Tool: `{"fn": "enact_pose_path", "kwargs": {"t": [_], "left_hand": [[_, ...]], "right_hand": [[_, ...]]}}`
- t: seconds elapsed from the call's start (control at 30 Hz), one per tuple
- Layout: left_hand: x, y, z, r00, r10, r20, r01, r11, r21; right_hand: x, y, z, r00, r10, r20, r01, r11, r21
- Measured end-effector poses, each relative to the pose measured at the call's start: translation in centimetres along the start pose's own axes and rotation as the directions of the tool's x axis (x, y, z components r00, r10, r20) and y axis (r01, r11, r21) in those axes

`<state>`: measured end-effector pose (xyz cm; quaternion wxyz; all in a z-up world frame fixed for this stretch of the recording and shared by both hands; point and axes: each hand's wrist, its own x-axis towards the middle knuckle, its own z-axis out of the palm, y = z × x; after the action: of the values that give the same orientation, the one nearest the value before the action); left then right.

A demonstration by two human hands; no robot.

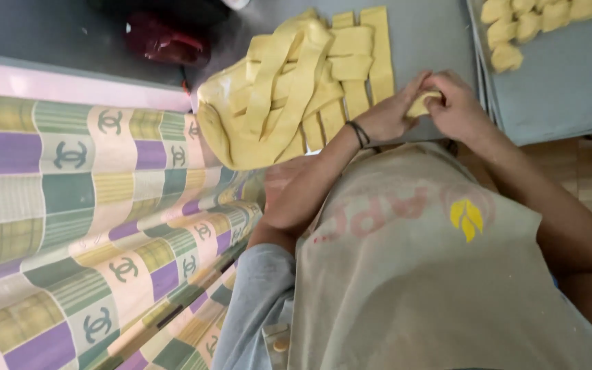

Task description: Shaping strips of dough into small individual portions and arranging them on a baking tray.

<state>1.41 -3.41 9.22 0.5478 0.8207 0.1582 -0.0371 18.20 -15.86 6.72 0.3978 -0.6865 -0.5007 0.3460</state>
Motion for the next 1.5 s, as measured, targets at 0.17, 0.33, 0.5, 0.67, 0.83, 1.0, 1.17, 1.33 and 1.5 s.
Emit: {"fn": "enact_pose_path", "kwargs": {"t": [0.17,0.33,0.5,0.67,0.83,1.0,1.17,1.33,1.5], "left_hand": [[0.0,2.1,-1.3,0.974,-0.002,-0.227,0.054,0.973,0.225],[0.2,2.3,-0.4,0.919,0.016,-0.394,0.05,0.986,0.158],[2.9,0.8,2.1,0.921,0.053,-0.385,-0.003,0.992,0.13],[5.2,4.0,1.7,0.966,0.068,-0.251,0.0,0.965,0.261],[6.5,4.6,4.3,0.976,0.204,-0.079,-0.197,0.976,0.09],[4.3,10.7,2.3,0.964,0.264,0.019,-0.264,0.957,0.118],[0.8,0.3,1.9,0.956,-0.084,-0.28,0.055,0.992,-0.109],[-6.1,-4.4,4.0,0.827,-0.205,-0.523,0.242,0.97,0.002],[-13.8,-14.5,4.8,0.527,-0.45,-0.721,0.284,0.893,-0.35]], "right_hand": [[0.6,-9.1,-1.2,0.975,0.067,0.21,-0.059,0.997,-0.047],[0.1,-12.2,-2.3,0.979,0.104,0.177,-0.11,0.994,0.022],[-0.1,-9.3,-3.7,0.982,-0.071,-0.175,0.027,0.97,-0.243],[-0.7,-7.2,-5.6,0.917,-0.251,-0.311,0.161,0.944,-0.288],[0.5,1.8,-6.7,0.851,-0.25,-0.462,0.222,0.968,-0.115],[2.5,11.7,-12.1,0.918,0.278,-0.284,-0.383,0.808,-0.447],[0.1,13.8,-14.2,0.938,0.188,-0.291,-0.286,0.894,-0.344],[3.1,23.3,-10.7,0.933,0.101,-0.346,-0.257,0.86,-0.441],[4.0,14.6,-11.2,0.919,-0.302,-0.252,0.04,0.709,-0.704]]}}
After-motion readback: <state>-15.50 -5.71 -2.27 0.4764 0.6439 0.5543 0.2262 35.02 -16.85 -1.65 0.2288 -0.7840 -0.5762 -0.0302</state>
